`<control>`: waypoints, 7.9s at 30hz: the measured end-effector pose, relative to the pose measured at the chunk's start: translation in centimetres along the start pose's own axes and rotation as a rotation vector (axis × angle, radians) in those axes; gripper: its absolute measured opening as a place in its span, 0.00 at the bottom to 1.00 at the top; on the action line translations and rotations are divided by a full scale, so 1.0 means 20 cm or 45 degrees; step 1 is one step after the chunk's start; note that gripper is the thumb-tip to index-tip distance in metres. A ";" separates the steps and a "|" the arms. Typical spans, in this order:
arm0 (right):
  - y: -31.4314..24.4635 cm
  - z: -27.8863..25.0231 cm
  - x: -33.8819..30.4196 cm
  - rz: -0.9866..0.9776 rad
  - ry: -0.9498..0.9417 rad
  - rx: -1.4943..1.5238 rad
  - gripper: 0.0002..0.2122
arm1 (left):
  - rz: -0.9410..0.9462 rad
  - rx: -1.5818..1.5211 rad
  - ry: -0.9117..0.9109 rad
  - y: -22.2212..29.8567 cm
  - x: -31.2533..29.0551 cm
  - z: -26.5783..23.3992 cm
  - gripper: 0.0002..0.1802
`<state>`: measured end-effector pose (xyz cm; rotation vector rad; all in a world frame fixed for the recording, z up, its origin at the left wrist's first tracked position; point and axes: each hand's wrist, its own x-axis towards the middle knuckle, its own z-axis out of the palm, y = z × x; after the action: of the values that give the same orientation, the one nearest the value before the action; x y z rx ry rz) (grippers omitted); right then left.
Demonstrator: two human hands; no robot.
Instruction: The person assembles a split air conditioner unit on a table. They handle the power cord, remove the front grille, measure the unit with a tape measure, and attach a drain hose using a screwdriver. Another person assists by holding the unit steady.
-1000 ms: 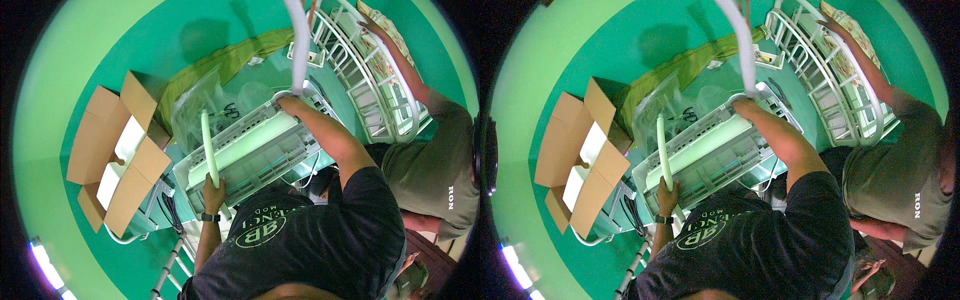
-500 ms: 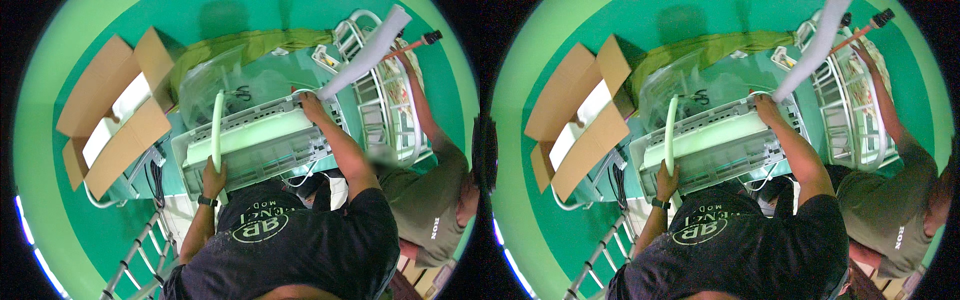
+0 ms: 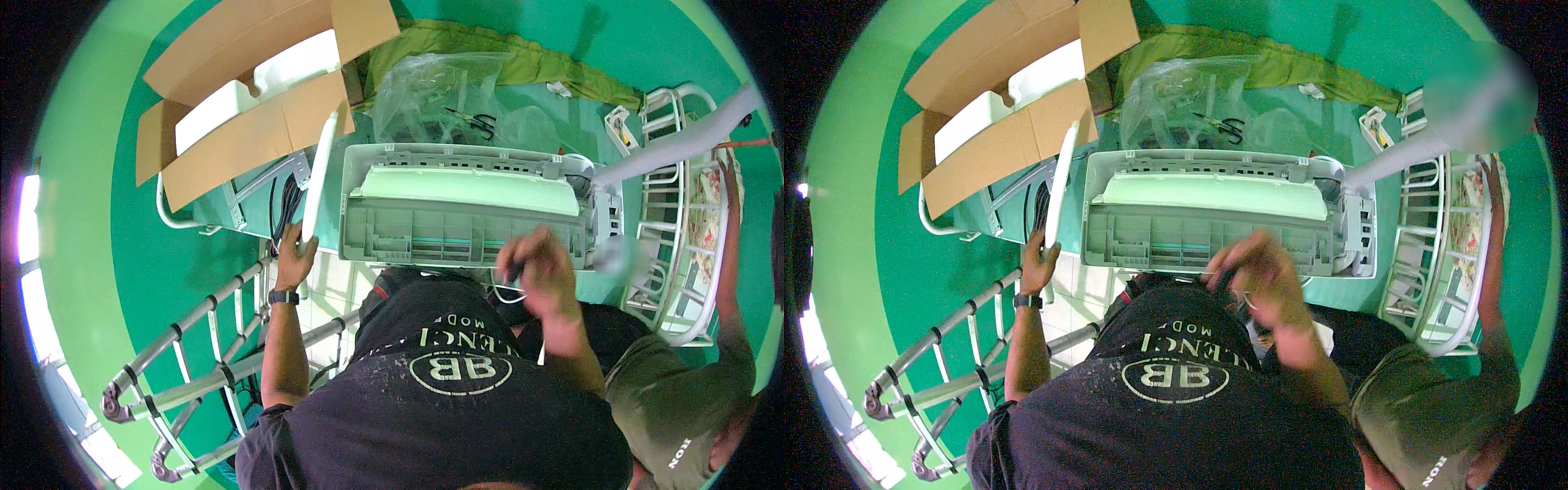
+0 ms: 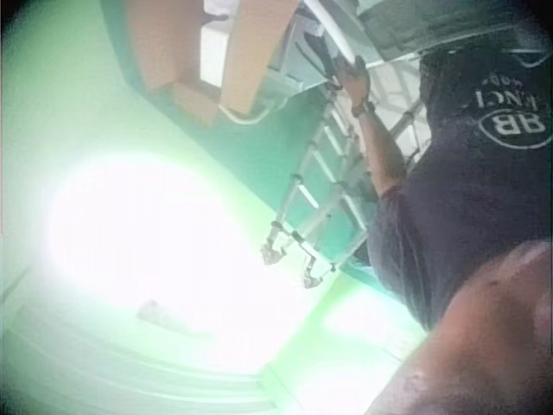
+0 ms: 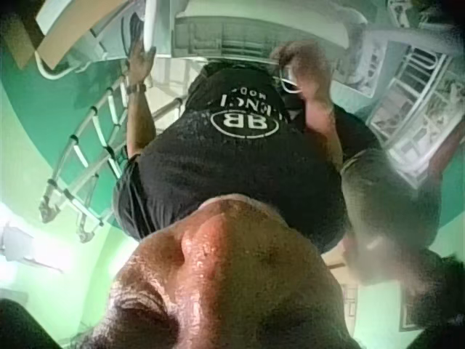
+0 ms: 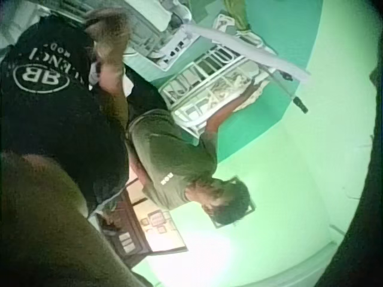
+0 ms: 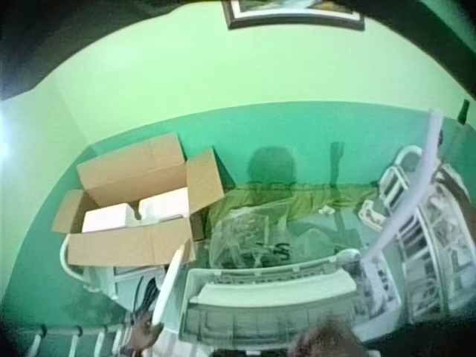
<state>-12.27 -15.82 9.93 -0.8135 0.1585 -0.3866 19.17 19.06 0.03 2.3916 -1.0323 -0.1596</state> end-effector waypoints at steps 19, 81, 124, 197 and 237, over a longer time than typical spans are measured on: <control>0.48 1.28 0.49 -0.963 -0.500 0.156 0.15 | 0.136 0.053 -0.588 -1.20 0.24 0.77 0.27; 1.47 0.19 1.38 0.362 0.157 -2.559 0.06 | 0.012 -0.655 -0.685 -0.66 0.71 0.66 0.21; 1.46 0.18 1.39 0.322 0.019 -2.622 0.05 | -0.164 -0.953 -0.651 -0.51 0.73 0.63 0.22; 1.03 0.48 0.40 -0.128 0.560 -0.573 0.22 | 0.303 -0.775 -1.097 -0.25 0.34 -0.03 0.24; -0.22 -1.09 -0.16 0.155 0.627 -1.212 0.33 | 1.106 0.467 -0.955 1.95 1.01 1.15 0.32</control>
<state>-22.61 -32.07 -1.78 -1.6221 0.8948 -0.3860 1.18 -27.18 2.22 1.9333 -2.5211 -0.6072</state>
